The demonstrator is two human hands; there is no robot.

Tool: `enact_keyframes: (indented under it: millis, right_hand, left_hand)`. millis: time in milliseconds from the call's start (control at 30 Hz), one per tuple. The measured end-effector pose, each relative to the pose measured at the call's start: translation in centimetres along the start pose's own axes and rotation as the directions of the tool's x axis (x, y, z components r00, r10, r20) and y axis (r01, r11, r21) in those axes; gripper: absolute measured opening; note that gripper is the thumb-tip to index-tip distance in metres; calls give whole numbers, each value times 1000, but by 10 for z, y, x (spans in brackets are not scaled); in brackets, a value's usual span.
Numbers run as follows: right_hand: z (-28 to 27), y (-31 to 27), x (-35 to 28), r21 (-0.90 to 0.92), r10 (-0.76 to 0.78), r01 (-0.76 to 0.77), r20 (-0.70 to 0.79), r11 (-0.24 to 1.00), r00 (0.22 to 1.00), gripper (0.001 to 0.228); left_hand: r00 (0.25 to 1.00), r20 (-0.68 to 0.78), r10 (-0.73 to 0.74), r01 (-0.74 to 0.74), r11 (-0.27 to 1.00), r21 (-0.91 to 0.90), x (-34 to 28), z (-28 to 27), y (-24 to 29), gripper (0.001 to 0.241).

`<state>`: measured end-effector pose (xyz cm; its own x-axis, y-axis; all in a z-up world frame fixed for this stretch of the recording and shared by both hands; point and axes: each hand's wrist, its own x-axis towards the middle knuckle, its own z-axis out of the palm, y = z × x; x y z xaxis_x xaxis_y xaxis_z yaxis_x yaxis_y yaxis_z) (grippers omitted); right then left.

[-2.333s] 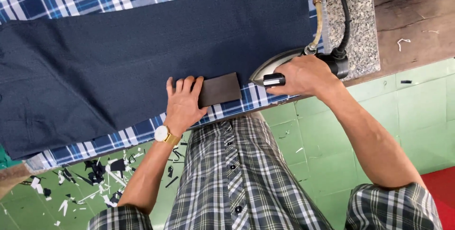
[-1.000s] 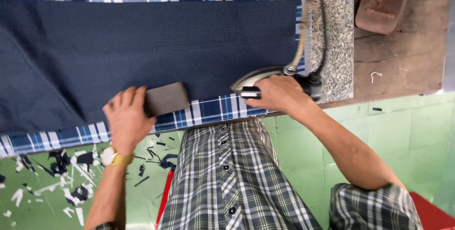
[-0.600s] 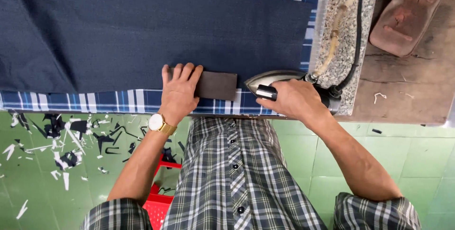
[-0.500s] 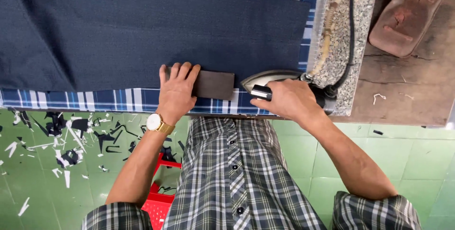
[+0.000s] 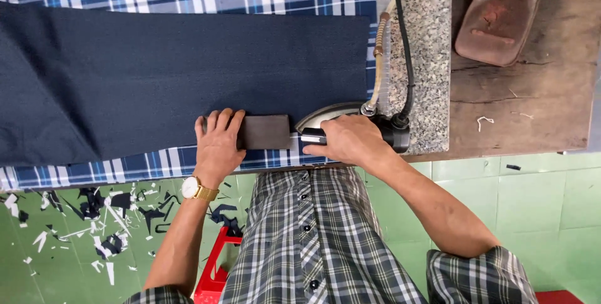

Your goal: Ironing and pressing a pair of dark blue trousers on a tailor's workbench using a steam iron and a wooden pressing block.

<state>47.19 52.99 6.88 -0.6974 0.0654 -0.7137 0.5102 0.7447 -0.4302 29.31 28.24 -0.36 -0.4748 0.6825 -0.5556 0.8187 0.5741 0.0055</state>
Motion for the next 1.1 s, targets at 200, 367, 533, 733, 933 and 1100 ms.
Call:
enact_keyframes:
  millis: [200,367,533,733,933,1100]
  right_hand:
    - [2,3,1,13,4,-4,3,1000,1000,65]
    - [-7,8,-5,18,54,-54,42,998,998,62]
    - [-12,22,-15,-3,155,-155,87,988,984,60]
    - [-7,48,-29,42,226,-230,80,972,971,59]
    - [5,72,-44,130,303,-306,42,943,952,57]
    - [4,80,-62,150,370,-373,50,915,928,60]
  left_hand:
    - [1000,18,-14,14,1000,7,1,3,-2,93]
    - [1000,12,-19,19,1000,5,0,7,-4,95]
    - [999,-34,3,-2,1000,28,0,14,-8,95]
    - [999,-48,18,-16,999,50,-1,13,-11,95]
    - [986,-133,99,-105,994,-39,0,6,12,92]
    - [923,-302,238,-297,940,-166,17,-3,88,87]
